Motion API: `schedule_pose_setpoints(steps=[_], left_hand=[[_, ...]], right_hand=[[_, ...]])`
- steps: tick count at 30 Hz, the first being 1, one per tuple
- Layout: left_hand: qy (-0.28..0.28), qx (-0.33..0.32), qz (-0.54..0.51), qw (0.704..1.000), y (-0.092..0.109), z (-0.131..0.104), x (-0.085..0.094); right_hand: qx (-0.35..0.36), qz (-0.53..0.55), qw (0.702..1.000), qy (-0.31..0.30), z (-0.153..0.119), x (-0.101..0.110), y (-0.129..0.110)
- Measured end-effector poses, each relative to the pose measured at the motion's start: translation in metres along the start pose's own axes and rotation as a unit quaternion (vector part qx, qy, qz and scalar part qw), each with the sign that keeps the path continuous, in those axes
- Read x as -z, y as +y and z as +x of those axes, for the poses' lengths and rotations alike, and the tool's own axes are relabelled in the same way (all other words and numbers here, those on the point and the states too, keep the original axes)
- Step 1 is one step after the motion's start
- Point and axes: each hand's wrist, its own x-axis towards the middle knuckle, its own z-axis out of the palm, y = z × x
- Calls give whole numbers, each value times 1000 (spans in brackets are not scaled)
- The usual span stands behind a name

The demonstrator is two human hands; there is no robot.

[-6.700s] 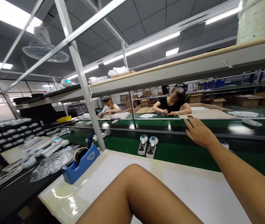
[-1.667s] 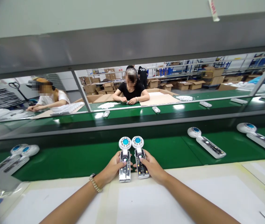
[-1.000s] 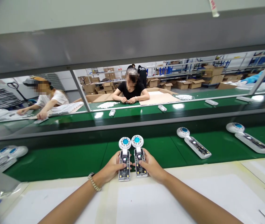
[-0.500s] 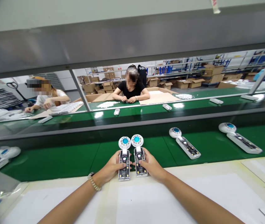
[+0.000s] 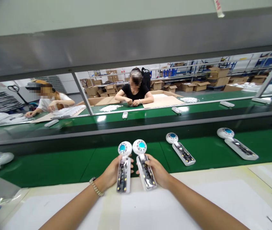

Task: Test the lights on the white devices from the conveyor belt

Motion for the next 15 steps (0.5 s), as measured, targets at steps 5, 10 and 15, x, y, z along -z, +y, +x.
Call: schedule_pose_setpoints(steps=[5, 10, 15], left_hand=[[24, 93, 43, 994, -4, 2, 5], [92, 116, 24, 989, -7, 5, 4], [177, -89, 87, 976, -7, 13, 10]], right_hand=[[-35, 4, 999, -20, 2, 1, -5], [-51, -4, 998, 31, 9, 7, 0], [53, -62, 989, 120, 12, 15, 4]])
